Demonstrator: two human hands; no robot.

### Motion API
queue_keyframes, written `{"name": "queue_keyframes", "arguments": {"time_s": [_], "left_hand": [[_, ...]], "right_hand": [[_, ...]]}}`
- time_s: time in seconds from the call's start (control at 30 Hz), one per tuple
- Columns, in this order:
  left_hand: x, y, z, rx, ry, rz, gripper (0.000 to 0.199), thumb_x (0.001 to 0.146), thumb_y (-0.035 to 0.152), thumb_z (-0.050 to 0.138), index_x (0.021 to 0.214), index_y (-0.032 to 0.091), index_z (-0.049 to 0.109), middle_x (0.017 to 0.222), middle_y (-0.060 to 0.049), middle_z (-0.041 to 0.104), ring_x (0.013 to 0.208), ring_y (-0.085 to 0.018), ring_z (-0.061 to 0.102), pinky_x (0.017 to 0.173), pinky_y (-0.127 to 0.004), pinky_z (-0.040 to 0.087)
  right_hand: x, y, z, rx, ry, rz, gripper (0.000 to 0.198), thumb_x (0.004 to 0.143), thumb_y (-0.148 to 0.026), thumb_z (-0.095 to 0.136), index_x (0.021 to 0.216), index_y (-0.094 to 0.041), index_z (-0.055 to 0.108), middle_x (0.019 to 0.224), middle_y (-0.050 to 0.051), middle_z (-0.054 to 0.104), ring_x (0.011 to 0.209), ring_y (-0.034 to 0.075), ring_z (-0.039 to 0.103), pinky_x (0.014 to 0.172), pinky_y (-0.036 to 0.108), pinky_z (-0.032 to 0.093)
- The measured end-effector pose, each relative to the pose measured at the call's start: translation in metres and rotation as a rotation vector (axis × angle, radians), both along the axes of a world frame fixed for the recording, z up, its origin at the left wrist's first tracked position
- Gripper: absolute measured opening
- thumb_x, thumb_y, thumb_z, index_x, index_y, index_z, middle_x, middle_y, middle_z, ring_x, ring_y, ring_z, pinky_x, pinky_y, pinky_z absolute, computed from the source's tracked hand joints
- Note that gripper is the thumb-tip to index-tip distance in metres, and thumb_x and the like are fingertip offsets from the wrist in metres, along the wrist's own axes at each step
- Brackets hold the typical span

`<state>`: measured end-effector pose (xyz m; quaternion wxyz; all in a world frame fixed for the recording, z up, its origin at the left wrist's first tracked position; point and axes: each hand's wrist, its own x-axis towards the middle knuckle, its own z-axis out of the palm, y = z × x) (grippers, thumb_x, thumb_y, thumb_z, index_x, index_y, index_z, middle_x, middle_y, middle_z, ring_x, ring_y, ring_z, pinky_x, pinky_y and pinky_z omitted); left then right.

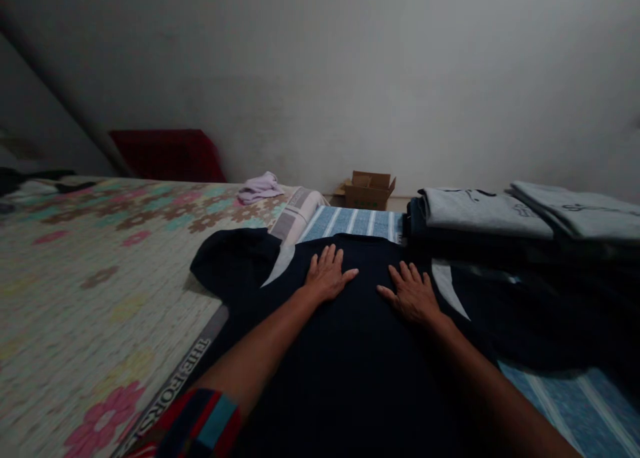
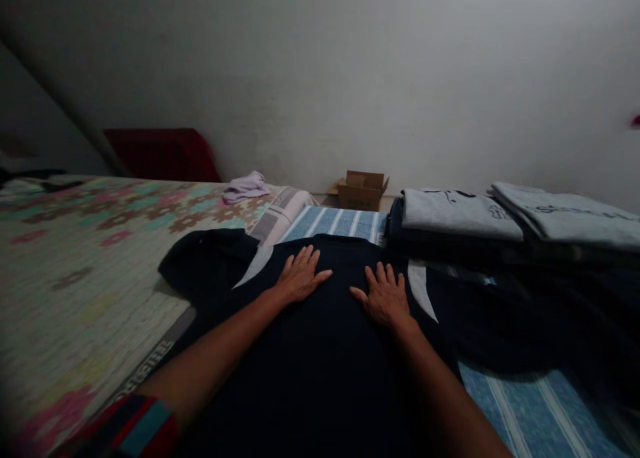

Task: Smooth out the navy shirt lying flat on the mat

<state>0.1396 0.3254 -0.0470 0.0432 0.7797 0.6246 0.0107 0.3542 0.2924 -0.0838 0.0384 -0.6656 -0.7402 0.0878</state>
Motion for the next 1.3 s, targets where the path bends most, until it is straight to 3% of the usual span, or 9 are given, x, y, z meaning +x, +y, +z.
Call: {"name": "queue_keyframes", "arguments": {"time_s": [0.17, 0.4, 0.6, 0.77, 0.9, 1.07, 1.3], "left_hand": [[-0.027, -0.035, -0.001, -0.066, 0.067, 0.088, 0.088, 0.08, 0.071, 0.016, 0.142, 0.009, 0.021, 0.15, -0.014, 0.013, 0.138, -0.027, 0.007, 0.109, -0.047, 0.011], [-0.033, -0.036, 0.002, -0.098, 0.087, 0.17, 0.081, 0.083, 0.066, 0.017, 0.141, 0.01, 0.023, 0.15, -0.014, 0.012, 0.138, -0.027, 0.007, 0.109, -0.048, 0.014], [-0.023, -0.076, 0.007, -0.105, 0.022, 0.068, 0.082, 0.083, 0.067, 0.014, 0.141, 0.01, 0.025, 0.15, -0.013, 0.015, 0.138, -0.026, 0.006, 0.108, -0.047, 0.013], [-0.027, -0.09, -0.005, -0.086, 0.04, 0.02, 0.081, 0.082, 0.068, 0.017, 0.142, 0.013, 0.023, 0.15, -0.01, 0.015, 0.139, -0.026, 0.004, 0.109, -0.048, 0.009], [-0.023, -0.092, -0.002, -0.074, 0.064, 0.045, 0.081, 0.082, 0.067, 0.017, 0.141, 0.013, 0.025, 0.15, -0.011, 0.015, 0.139, -0.026, 0.006, 0.109, -0.049, 0.01], [-0.014, -0.117, 0.002, -0.057, 0.05, -0.008, 0.082, 0.082, 0.068, 0.016, 0.142, 0.013, 0.024, 0.15, -0.011, 0.015, 0.139, -0.025, 0.006, 0.11, -0.046, 0.009], [-0.02, -0.13, -0.004, -0.119, 0.043, -0.017, 0.083, 0.081, 0.069, 0.017, 0.143, 0.014, 0.02, 0.151, -0.01, 0.011, 0.139, -0.025, 0.005, 0.109, -0.049, 0.009]], "right_hand": [[0.001, -0.001, 0.001, 0.003, 0.005, 0.002, 0.084, 0.08, -0.074, 0.012, 0.143, -0.02, 0.025, 0.149, 0.014, 0.018, 0.136, 0.034, 0.008, 0.104, 0.054, 0.008], [0.007, -0.001, 0.011, -0.057, 0.007, 0.009, 0.077, 0.083, -0.07, 0.017, 0.143, -0.022, 0.024, 0.149, 0.013, 0.017, 0.136, 0.032, 0.009, 0.104, 0.051, 0.01], [0.022, -0.022, 0.007, 0.068, -0.033, -0.005, 0.078, 0.084, -0.069, 0.017, 0.142, -0.017, 0.025, 0.149, 0.015, 0.018, 0.136, 0.031, 0.007, 0.106, 0.046, 0.005], [0.033, -0.033, 0.0, -0.009, -0.035, -0.039, 0.081, 0.085, -0.068, 0.014, 0.142, -0.012, 0.024, 0.148, 0.017, 0.019, 0.136, 0.031, 0.01, 0.106, 0.044, 0.007], [0.029, -0.039, 0.007, 0.003, -0.058, -0.035, 0.079, 0.085, -0.067, 0.016, 0.142, -0.012, 0.025, 0.148, 0.017, 0.019, 0.136, 0.031, 0.009, 0.106, 0.044, 0.005], [0.014, -0.069, 0.012, 0.079, -0.031, 0.066, 0.083, 0.084, -0.07, 0.015, 0.142, -0.012, 0.025, 0.148, 0.018, 0.019, 0.137, 0.03, 0.008, 0.108, 0.041, 0.002], [0.023, -0.089, 0.005, -0.035, 0.003, 0.013, 0.081, 0.083, -0.07, 0.016, 0.143, -0.016, 0.024, 0.149, 0.016, 0.016, 0.137, 0.031, 0.008, 0.107, 0.042, 0.008]]}}
